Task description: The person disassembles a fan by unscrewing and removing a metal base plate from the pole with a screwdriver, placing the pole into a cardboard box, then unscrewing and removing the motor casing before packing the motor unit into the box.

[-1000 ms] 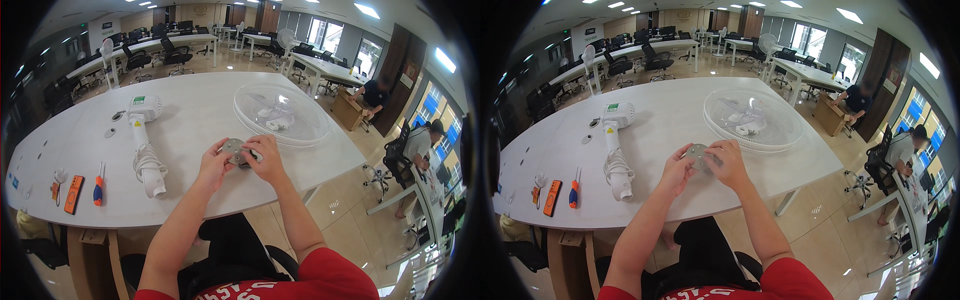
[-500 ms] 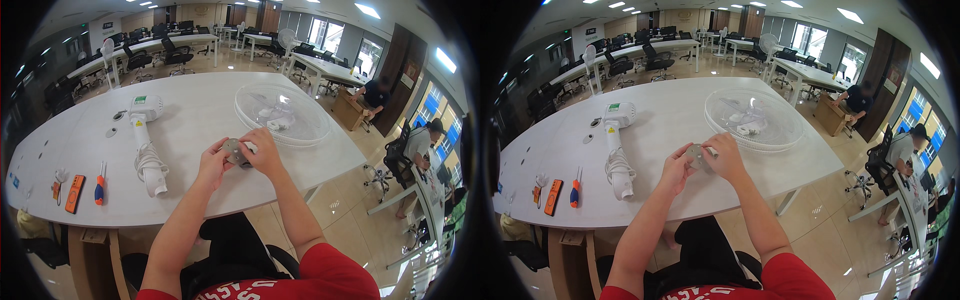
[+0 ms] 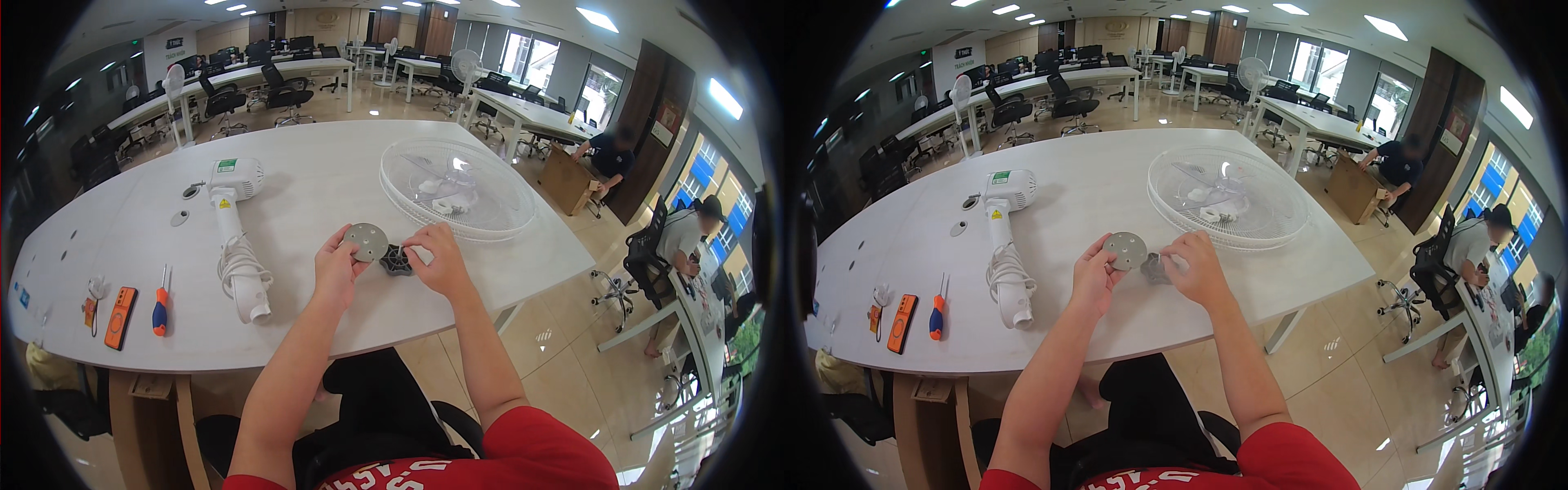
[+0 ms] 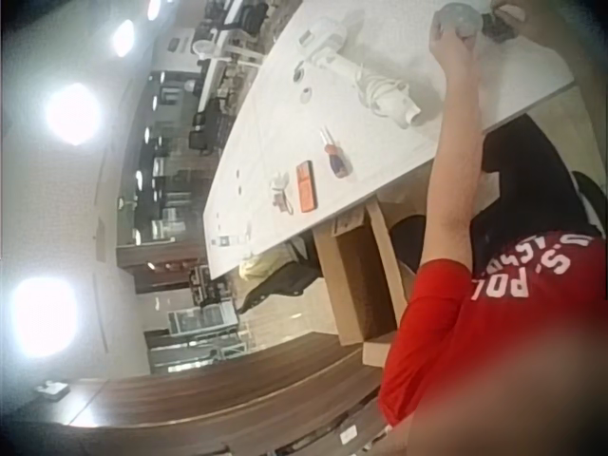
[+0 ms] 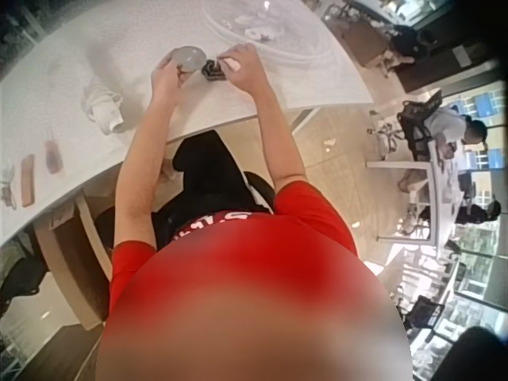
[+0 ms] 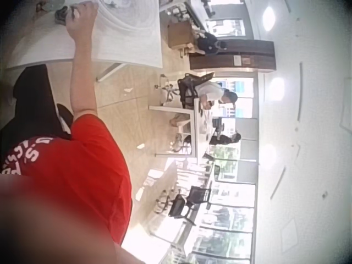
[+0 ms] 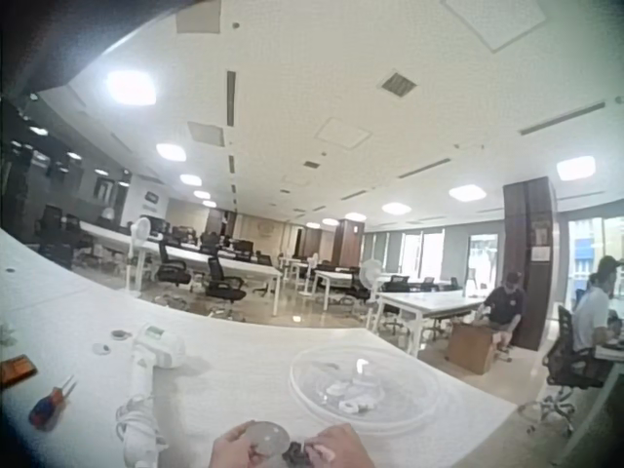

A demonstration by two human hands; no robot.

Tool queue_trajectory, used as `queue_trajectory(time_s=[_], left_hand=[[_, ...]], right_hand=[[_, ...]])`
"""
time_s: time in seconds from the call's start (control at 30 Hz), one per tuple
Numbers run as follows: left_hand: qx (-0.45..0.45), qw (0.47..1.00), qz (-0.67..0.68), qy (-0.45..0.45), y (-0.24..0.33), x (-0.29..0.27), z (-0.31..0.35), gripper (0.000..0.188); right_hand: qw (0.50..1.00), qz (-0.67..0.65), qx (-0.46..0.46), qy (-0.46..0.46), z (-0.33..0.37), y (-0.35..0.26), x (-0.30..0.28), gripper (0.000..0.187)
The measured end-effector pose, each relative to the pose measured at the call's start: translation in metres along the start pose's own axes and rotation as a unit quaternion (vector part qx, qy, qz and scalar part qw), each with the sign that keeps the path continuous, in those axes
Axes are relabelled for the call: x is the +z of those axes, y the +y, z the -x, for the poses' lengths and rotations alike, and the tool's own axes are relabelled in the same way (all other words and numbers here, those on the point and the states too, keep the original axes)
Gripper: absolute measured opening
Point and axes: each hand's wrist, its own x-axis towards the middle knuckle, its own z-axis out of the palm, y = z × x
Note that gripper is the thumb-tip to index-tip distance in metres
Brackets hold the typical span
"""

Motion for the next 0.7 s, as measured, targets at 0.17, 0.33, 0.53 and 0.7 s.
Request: queue_trajectory(time_s=[0.17,0.33,0.53,0.7], left_hand=[[-0.001,0.997,-0.035,-0.067,0.004,0.003,0.010,0.050],[0.063,0.982,-0.070,-0.162,-0.001,0.011,0.016,0.048],[0.059,0.971,-0.106,-0.206,-0.001,0.010,0.016,0.048],[0.100,0.970,-0.098,-0.197,0.004,0.012,0.029,0.040]], right_hand=[[0.999,-0.013,-0.023,0.022,-0.005,-0.021,-0.001,0.037],[0.995,-0.091,0.027,0.028,0.001,-0.013,0.005,0.049],[0.955,-0.245,0.167,0.004,0.020,0.019,0.015,0.044],[0.848,-0.431,0.305,0.041,0.028,0.005,-0.005,0.029]])
